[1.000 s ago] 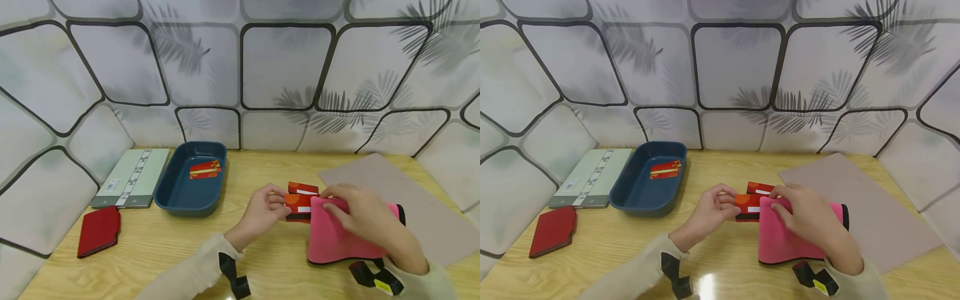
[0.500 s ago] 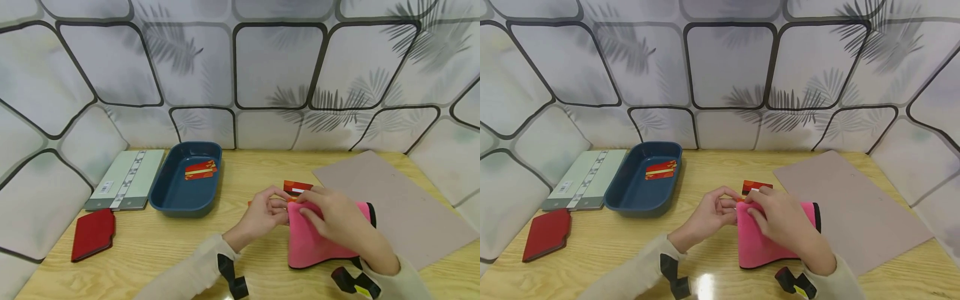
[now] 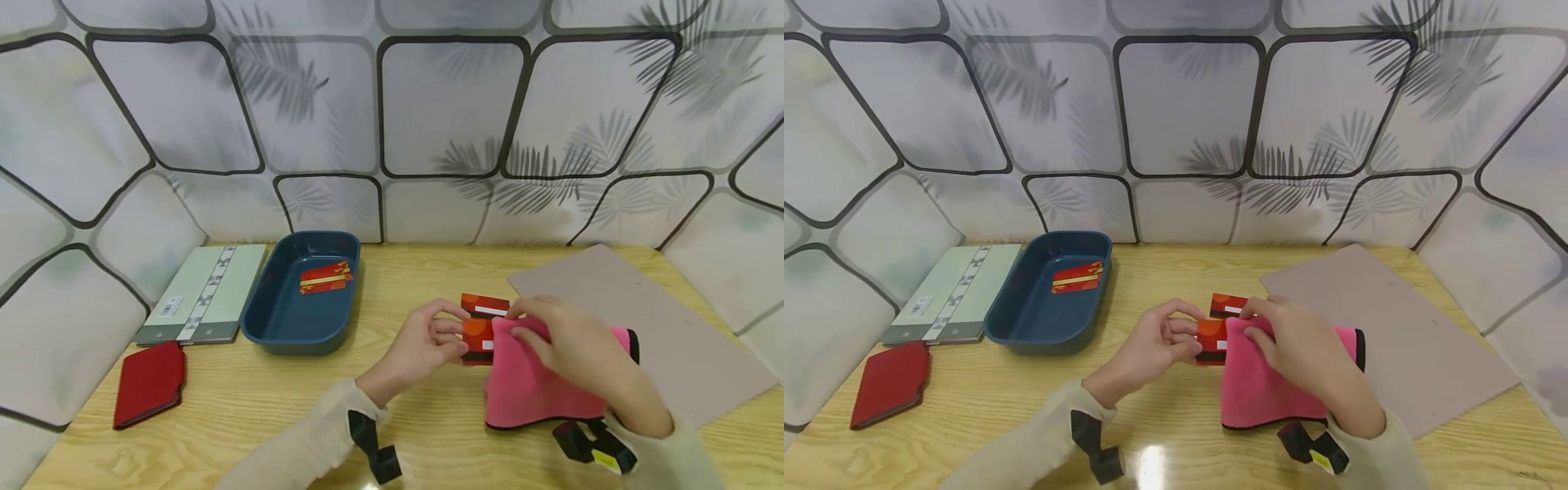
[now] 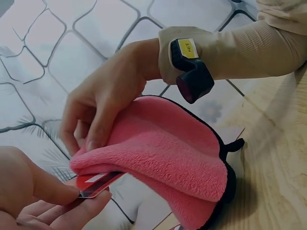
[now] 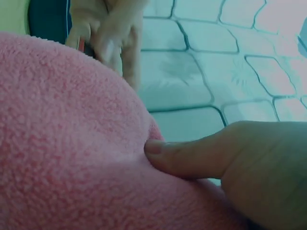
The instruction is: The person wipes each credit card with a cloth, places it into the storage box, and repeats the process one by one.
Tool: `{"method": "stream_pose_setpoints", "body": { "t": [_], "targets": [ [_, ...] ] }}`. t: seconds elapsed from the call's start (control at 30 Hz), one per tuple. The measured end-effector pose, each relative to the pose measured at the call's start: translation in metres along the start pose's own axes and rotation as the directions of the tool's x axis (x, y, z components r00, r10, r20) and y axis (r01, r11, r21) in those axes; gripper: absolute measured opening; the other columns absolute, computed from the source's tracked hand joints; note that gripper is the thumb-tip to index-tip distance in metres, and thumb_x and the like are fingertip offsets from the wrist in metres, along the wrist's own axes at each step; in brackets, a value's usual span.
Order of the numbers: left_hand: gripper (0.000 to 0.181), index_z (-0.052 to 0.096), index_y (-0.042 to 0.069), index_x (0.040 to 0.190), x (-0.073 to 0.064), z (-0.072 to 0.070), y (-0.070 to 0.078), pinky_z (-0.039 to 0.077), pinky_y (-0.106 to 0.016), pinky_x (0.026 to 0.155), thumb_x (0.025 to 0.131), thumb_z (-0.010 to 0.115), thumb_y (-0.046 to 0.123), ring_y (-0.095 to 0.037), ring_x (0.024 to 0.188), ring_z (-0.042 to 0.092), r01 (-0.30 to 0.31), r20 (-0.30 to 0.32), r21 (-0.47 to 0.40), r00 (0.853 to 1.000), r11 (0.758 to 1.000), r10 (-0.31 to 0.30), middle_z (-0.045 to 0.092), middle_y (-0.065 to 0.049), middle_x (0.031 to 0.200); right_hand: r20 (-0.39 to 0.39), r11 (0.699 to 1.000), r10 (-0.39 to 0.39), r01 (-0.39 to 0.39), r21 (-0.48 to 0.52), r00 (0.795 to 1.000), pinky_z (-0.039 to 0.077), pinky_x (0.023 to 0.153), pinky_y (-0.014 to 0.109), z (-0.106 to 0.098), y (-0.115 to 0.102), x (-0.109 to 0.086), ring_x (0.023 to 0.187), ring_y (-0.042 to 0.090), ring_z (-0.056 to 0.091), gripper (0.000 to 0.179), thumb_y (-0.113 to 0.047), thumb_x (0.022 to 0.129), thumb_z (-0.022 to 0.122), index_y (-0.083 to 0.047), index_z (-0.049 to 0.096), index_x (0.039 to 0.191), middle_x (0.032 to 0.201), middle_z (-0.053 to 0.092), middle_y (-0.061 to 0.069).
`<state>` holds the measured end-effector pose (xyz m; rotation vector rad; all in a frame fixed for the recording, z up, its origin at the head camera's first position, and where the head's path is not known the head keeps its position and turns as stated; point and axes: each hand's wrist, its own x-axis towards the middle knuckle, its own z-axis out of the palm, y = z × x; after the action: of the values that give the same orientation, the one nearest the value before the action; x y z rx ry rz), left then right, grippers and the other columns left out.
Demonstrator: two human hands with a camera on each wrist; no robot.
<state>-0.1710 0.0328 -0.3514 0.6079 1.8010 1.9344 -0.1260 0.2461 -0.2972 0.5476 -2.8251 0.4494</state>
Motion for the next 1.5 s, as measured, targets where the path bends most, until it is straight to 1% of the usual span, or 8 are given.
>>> {"method": "stream_pose_setpoints", "body": {
  "t": [0.4, 0.57, 0.67, 0.8, 0.9, 1.17, 1.33, 1.5],
  "targets": [
    [0.028, 0.063, -0.002, 0.114, -0.003, -0.005, 0.01, 0.051, -0.022, 0.066, 0.089, 0.056, -0.012, -0.01, 0.076, 0.059, -0.027, -0.01, 0.168, 1.0, 0.985, 0.029, 0.062, -0.018, 0.118, -0.038, 1.0, 0.023, -0.024, -0.007, 0.999, 0.051, 0.076, 0.044, -0.016, 0.027, -0.005, 0.085, 0.022, 0.062, 0.021, -0.006, 0.078, 0.076, -0.017, 0.069, 0.094, 0.091, 0.068, -0.001],
    [0.032, 0.063, 0.001, 0.122, -0.002, -0.012, 0.011, 0.046, -0.02, 0.053, 0.092, 0.054, -0.008, -0.024, 0.075, 0.069, -0.016, -0.046, 0.22, 0.999, 0.975, 0.026, 0.065, -0.017, 0.119, -0.082, 1.0, 0.009, -0.011, -0.019, 0.997, 0.049, 0.072, 0.04, -0.017, 0.032, -0.006, 0.082, 0.019, 0.061, 0.022, -0.007, 0.075, 0.078, -0.018, 0.07, 0.092, 0.088, 0.068, -0.003],
    [0.033, 0.063, 0.002, 0.124, -0.001, -0.016, 0.011, 0.046, -0.02, 0.051, 0.094, 0.051, -0.007, -0.028, 0.076, 0.07, -0.032, -0.069, 0.257, 0.996, 0.966, 0.051, 0.067, -0.017, 0.115, -0.092, 1.0, 0.011, -0.013, -0.025, 0.996, 0.048, 0.072, 0.039, -0.018, 0.035, -0.006, 0.081, 0.018, 0.06, 0.022, -0.007, 0.075, 0.079, -0.017, 0.071, 0.092, 0.088, 0.068, -0.003],
    [0.034, 0.065, 0.005, 0.123, 0.0, -0.018, 0.013, 0.036, -0.021, 0.044, 0.094, 0.051, -0.006, -0.016, 0.067, 0.063, -0.034, -0.092, 0.302, 0.994, 0.953, 0.065, 0.07, -0.02, 0.093, -0.089, 0.999, 0.015, -0.018, -0.029, 0.996, 0.048, 0.071, 0.039, -0.019, 0.037, -0.007, 0.081, 0.018, 0.06, 0.023, -0.006, 0.074, 0.079, -0.017, 0.071, 0.093, 0.088, 0.069, -0.002],
    [0.033, 0.065, 0.005, 0.123, 0.001, -0.019, 0.013, 0.029, -0.021, 0.044, 0.093, 0.054, -0.004, -0.012, 0.065, 0.062, -0.038, -0.1, 0.296, 0.992, 0.955, 0.071, 0.071, -0.02, 0.082, -0.098, 0.999, 0.009, -0.013, -0.034, 0.995, 0.048, 0.07, 0.039, -0.018, 0.037, -0.007, 0.08, 0.018, 0.06, 0.023, -0.006, 0.074, 0.08, -0.017, 0.071, 0.092, 0.088, 0.069, -0.002],
    [0.022, 0.067, -0.001, 0.114, 0.003, -0.023, 0.003, 0.045, -0.019, 0.049, 0.095, 0.057, 0.002, -0.025, 0.063, 0.068, -0.032, -0.153, 0.2, 0.986, 0.979, 0.064, 0.072, -0.019, 0.095, -0.082, 1.0, -0.009, 0.007, -0.025, 0.997, 0.047, 0.067, 0.036, -0.013, 0.032, -0.007, 0.077, 0.016, 0.058, 0.021, -0.009, 0.075, 0.08, -0.017, 0.071, 0.092, 0.087, 0.068, -0.003],
    [0.017, 0.067, -0.001, 0.103, 0.006, -0.024, 0.001, 0.038, -0.02, 0.044, 0.096, 0.058, 0.011, -0.011, 0.048, 0.052, 0.018, -0.217, 0.195, 0.976, 0.981, 0.025, 0.069, -0.012, 0.075, -0.068, 1.0, 0.002, -0.004, -0.028, 0.998, 0.046, 0.065, 0.032, -0.015, 0.028, -0.007, 0.076, 0.012, 0.055, 0.021, -0.009, 0.075, 0.08, -0.018, 0.07, 0.091, 0.085, 0.067, -0.006],
    [0.016, 0.065, 0.0, 0.092, 0.009, -0.023, 0.002, 0.028, -0.021, 0.045, 0.097, 0.057, 0.012, -0.012, 0.049, 0.04, 0.072, -0.283, 0.161, 0.959, 0.984, -0.023, 0.052, -0.002, 0.06, -0.079, 0.998, -0.041, 0.038, -0.041, 0.996, 0.045, 0.063, 0.029, -0.017, 0.026, -0.007, 0.073, 0.009, 0.054, 0.023, -0.01, 0.074, 0.081, -0.02, 0.07, 0.091, 0.083, 0.066, -0.008]
  ]
}}
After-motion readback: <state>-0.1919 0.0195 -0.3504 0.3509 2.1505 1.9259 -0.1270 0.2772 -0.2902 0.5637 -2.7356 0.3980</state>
